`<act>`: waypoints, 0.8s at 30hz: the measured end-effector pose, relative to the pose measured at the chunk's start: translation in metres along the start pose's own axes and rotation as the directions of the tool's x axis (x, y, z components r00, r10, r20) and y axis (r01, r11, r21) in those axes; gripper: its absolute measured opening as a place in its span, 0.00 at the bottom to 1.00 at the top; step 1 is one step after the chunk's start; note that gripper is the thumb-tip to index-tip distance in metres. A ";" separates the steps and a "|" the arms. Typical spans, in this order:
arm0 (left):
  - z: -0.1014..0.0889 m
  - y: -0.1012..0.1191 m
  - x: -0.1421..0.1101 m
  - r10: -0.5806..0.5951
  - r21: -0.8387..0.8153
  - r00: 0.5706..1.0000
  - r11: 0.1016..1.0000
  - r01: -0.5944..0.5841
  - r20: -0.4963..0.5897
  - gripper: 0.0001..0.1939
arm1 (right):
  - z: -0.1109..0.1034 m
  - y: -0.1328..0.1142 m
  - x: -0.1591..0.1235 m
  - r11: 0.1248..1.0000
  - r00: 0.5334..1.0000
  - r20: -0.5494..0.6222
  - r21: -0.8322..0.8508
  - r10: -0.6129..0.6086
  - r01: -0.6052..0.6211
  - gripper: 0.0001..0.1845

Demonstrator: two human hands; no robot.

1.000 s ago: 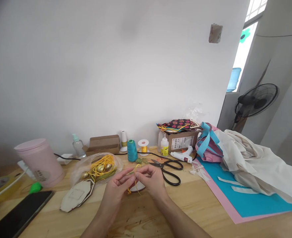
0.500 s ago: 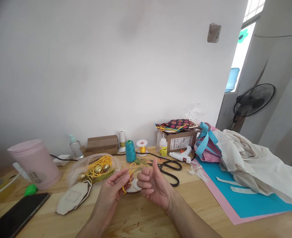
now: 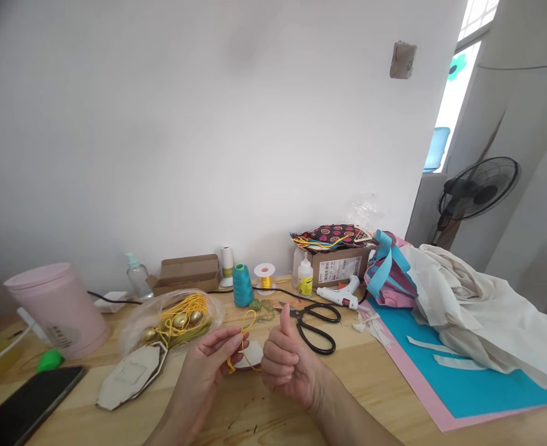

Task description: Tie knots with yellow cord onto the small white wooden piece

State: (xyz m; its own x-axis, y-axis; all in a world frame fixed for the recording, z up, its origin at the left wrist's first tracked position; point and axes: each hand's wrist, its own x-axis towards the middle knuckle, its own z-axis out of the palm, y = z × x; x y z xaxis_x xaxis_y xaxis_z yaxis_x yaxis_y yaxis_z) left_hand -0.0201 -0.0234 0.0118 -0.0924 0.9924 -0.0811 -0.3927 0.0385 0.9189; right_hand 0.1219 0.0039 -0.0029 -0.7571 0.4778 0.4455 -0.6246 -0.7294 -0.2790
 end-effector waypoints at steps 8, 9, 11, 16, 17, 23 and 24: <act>-0.001 0.001 -0.001 -0.027 0.026 0.999 0.999 0.028 -0.028 0.09 | -0.002 0.000 0.002 0.999 0.997 0.052 0.011 0.048 -0.049 0.37; 0.000 0.002 -0.002 -0.030 0.029 0.999 0.999 0.031 -0.036 0.09 | -0.002 0.000 0.002 0.998 0.997 0.044 0.008 0.060 -0.060 0.37; 0.001 0.003 -0.002 -0.036 0.021 0.998 0.999 0.037 -0.060 0.10 | -0.002 0.000 0.002 0.996 0.996 0.030 -0.007 0.089 -0.089 0.36; 0.005 0.006 -0.003 -0.061 -0.060 0.994 0.997 0.056 -0.087 0.11 | 0.006 0.003 0.001 0.974 0.984 -0.152 -0.187 0.097 -0.125 0.35; 0.005 0.006 -0.003 -0.081 -0.103 0.994 0.992 0.073 -0.074 0.11 | 0.008 0.004 0.001 0.965 0.977 -0.203 -0.238 0.062 -0.110 0.34; 0.002 0.006 -0.005 -0.200 -0.347 0.978 0.915 0.206 0.053 0.11 | 0.017 0.010 0.010 0.828 0.838 -0.452 -0.561 -0.305 -0.002 0.23; 0.001 0.006 -0.005 -0.205 -0.356 0.977 0.910 0.213 0.061 0.10 | 0.016 0.011 0.011 0.790 0.802 -0.480 -0.613 -0.356 -0.017 0.20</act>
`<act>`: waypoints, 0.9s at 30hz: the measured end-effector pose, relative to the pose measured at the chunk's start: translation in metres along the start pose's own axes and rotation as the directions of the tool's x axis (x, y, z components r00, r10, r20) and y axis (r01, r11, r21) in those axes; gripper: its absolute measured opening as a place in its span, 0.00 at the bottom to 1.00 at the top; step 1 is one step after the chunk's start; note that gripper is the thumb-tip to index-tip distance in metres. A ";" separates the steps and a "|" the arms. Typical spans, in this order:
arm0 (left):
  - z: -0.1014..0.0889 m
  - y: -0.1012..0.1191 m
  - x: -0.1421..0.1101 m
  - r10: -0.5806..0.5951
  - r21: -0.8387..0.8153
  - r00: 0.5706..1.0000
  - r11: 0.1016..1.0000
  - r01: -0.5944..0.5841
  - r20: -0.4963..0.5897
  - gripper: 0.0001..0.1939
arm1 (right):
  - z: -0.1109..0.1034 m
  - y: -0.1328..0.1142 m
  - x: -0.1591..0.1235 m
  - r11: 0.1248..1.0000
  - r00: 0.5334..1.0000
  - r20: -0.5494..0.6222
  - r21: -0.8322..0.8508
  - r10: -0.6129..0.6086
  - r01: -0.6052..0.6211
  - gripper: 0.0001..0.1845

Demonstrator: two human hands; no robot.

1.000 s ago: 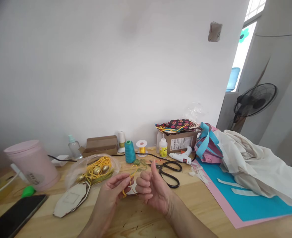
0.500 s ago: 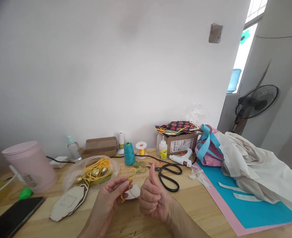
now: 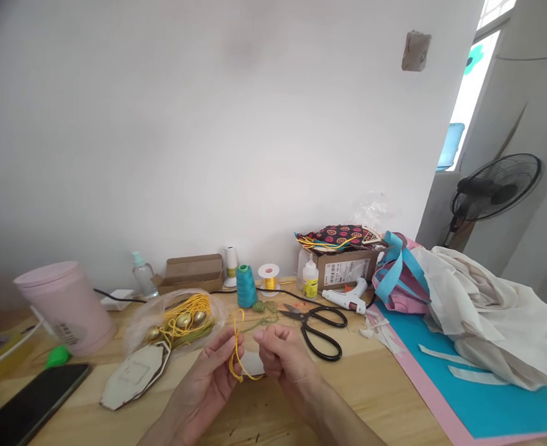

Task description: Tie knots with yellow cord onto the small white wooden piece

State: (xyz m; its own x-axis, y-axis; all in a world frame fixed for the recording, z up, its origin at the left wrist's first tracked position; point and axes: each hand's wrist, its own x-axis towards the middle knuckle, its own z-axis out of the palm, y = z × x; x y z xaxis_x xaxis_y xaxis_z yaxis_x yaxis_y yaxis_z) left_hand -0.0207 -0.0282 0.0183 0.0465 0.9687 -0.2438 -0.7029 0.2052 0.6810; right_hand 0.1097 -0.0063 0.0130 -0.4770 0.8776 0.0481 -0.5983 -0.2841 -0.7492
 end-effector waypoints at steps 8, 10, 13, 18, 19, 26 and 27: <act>0.001 -0.003 0.001 0.038 0.143 0.995 0.988 -0.051 0.092 0.08 | 0.007 0.001 -0.002 0.927 0.995 -0.065 -0.373 -0.071 0.042 0.18; 0.001 -0.004 0.001 0.066 0.185 0.993 0.979 -0.083 0.095 0.08 | 0.007 -0.001 -0.002 0.920 0.997 -0.020 -0.388 -0.080 0.066 0.16; 0.000 -0.004 0.002 0.090 0.224 0.992 0.969 -0.107 0.084 0.07 | 0.006 -0.003 -0.002 0.919 0.994 0.020 -0.379 -0.109 0.108 0.13; 0.000 -0.003 0.000 0.145 0.345 0.986 0.924 -0.165 0.083 0.10 | 0.004 -0.009 -0.002 0.900 0.991 0.055 -0.415 -0.119 0.131 0.11; 0.000 -0.003 -0.001 0.164 0.375 0.983 0.909 -0.184 0.084 0.10 | 0.005 -0.010 -0.002 0.903 0.991 0.059 -0.409 -0.118 0.132 0.11; 0.003 -0.002 -0.005 0.162 0.377 0.979 0.905 -0.196 0.121 0.12 | 0.005 -0.014 -0.002 0.899 0.988 0.040 -0.411 -0.149 0.152 0.11; 0.003 -0.001 -0.005 0.145 0.367 0.982 0.912 -0.181 0.125 0.12 | 0.005 -0.014 -0.002 0.896 0.989 0.027 -0.420 -0.147 0.145 0.11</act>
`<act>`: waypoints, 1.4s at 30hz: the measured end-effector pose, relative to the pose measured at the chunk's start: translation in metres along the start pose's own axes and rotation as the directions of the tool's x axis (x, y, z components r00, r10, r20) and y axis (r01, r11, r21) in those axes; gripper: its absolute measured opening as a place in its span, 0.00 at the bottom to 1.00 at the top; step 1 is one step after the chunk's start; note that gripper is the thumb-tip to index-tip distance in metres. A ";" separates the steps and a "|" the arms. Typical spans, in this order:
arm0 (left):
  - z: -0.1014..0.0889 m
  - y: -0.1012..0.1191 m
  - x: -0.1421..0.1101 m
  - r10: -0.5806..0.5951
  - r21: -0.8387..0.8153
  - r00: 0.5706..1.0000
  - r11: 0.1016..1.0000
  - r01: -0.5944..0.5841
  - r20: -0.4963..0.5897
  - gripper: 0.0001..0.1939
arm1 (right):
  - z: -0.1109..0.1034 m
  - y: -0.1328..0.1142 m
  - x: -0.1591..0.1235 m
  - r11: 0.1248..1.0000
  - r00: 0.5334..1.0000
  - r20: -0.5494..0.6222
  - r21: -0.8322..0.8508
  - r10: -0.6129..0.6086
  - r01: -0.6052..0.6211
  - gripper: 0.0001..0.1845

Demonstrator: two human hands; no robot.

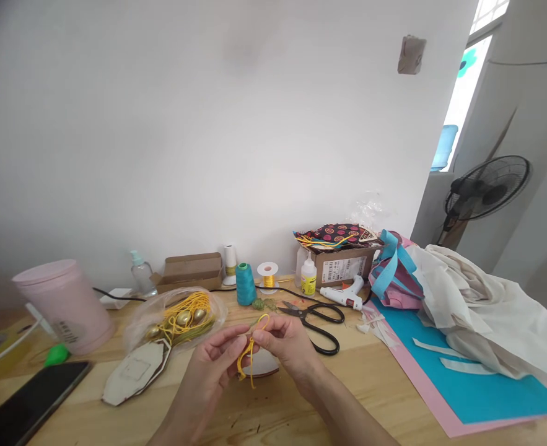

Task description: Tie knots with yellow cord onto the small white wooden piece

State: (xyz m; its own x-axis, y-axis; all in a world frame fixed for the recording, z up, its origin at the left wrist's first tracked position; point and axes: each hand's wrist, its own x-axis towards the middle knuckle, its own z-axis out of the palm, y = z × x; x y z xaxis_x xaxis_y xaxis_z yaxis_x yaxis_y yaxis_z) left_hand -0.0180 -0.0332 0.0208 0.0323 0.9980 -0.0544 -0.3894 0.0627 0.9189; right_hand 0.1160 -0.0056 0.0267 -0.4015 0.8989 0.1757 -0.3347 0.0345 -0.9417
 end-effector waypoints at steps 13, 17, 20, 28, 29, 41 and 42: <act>-0.003 0.001 -0.002 -0.121 0.002 0.977 0.993 0.122 0.176 0.08 | -0.006 0.006 0.000 0.999 0.999 0.052 -0.052 0.005 -0.003 0.09; -0.004 0.004 -0.004 -0.151 0.051 0.973 0.988 0.144 0.177 0.09 | -0.009 0.006 -0.001 0.996 0.998 0.063 -0.089 0.030 -0.024 0.06; -0.004 0.005 -0.006 -0.159 0.093 0.968 0.985 0.143 0.192 0.08 | -0.010 0.005 -0.002 0.996 0.996 0.073 -0.081 0.041 -0.035 0.05; -0.005 0.000 0.002 -0.038 0.086 0.994 0.996 0.029 0.105 0.08 | -0.005 0.009 0.000 0.974 0.990 0.073 -0.201 0.119 -0.102 0.14; -0.006 0.000 0.003 -0.003 0.092 0.997 0.996 -0.005 0.081 0.08 | -0.003 0.011 0.000 0.961 0.989 0.088 -0.259 0.122 -0.095 0.14; -0.011 -0.003 0.008 0.048 0.056 0.998 0.997 -0.046 -0.028 0.08 | -0.005 0.005 0.000 0.920 1.000 0.012 -0.391 -0.013 0.017 0.13; -0.011 -0.004 0.008 0.045 0.048 0.999 0.998 -0.045 -0.009 0.08 | -0.006 0.004 0.000 0.929 1.000 0.012 -0.369 -0.015 0.018 0.13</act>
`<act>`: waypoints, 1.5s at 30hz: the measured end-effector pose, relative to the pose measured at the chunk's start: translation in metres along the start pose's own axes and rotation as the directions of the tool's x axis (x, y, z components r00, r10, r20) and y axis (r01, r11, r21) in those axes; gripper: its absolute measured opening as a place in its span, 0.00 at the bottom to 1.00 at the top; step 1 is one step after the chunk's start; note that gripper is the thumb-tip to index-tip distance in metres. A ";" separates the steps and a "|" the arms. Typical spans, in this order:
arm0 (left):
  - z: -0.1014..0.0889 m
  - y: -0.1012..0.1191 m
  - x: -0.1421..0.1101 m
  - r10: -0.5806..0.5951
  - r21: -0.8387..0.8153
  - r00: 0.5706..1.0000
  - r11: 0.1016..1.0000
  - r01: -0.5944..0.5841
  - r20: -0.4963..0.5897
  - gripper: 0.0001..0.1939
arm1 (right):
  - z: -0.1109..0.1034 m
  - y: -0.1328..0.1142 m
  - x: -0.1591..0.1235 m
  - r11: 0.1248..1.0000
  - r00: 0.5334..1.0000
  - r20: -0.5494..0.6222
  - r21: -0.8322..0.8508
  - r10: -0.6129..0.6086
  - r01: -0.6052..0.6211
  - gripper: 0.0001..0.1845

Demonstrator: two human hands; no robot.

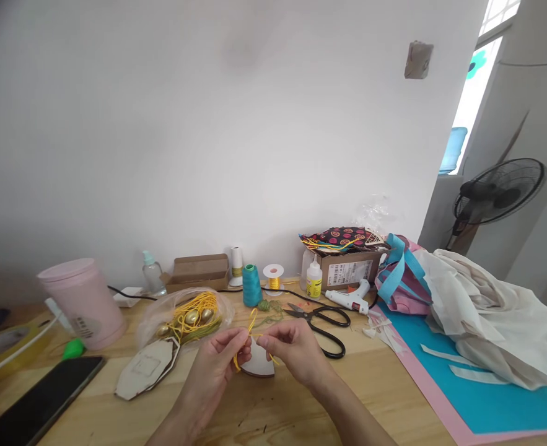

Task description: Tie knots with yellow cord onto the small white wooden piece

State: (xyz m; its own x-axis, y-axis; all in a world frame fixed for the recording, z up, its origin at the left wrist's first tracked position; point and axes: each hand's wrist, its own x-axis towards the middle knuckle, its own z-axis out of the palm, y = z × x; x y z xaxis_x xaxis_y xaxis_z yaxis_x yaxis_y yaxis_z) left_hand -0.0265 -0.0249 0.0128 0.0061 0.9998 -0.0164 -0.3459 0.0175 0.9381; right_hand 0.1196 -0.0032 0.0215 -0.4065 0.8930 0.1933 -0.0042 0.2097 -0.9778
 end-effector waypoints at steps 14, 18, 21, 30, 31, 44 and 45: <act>-0.001 0.002 -0.001 -0.152 -0.255 0.987 0.954 0.158 0.043 0.05 | -0.001 0.007 0.004 0.998 0.996 -0.088 0.064 0.010 -0.004 0.13; 0.000 0.001 -0.002 -0.156 -0.260 0.985 0.951 0.168 0.067 0.05 | 0.002 0.009 0.006 0.993 0.996 -0.088 0.114 0.017 -0.007 0.14; 0.002 0.002 -0.002 -0.147 -0.233 0.984 0.958 0.166 0.097 0.06 | 0.004 0.008 0.005 0.992 0.993 -0.111 0.127 0.033 -0.019 0.15; 0.002 -0.004 -0.001 -0.144 -0.150 0.981 0.975 0.163 0.131 0.06 | 0.006 0.005 0.003 0.996 0.981 -0.185 0.061 -0.055 0.068 0.10; 0.002 -0.004 -0.001 -0.145 -0.142 0.981 0.976 0.163 0.127 0.06 | 0.005 0.005 0.003 0.996 0.981 -0.183 0.052 -0.062 0.073 0.10; 0.002 -0.002 -0.001 -0.143 -0.138 0.985 0.978 0.156 0.100 0.08 | 0.006 0.002 0.002 0.997 0.980 -0.191 -0.064 -0.063 0.052 0.11; 0.003 -0.002 -0.001 -0.144 -0.137 0.984 0.978 0.157 0.100 0.09 | 0.006 0.002 0.002 0.997 0.980 -0.189 -0.057 -0.064 0.054 0.11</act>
State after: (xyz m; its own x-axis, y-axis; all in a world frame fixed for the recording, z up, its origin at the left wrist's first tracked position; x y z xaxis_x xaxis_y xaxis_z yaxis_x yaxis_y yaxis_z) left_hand -0.0235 -0.0262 0.0121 0.1501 0.9817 -0.1170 -0.4655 0.1746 0.8677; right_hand 0.1132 -0.0036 0.0192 -0.2251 0.9369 0.2676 0.0257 0.2802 -0.9596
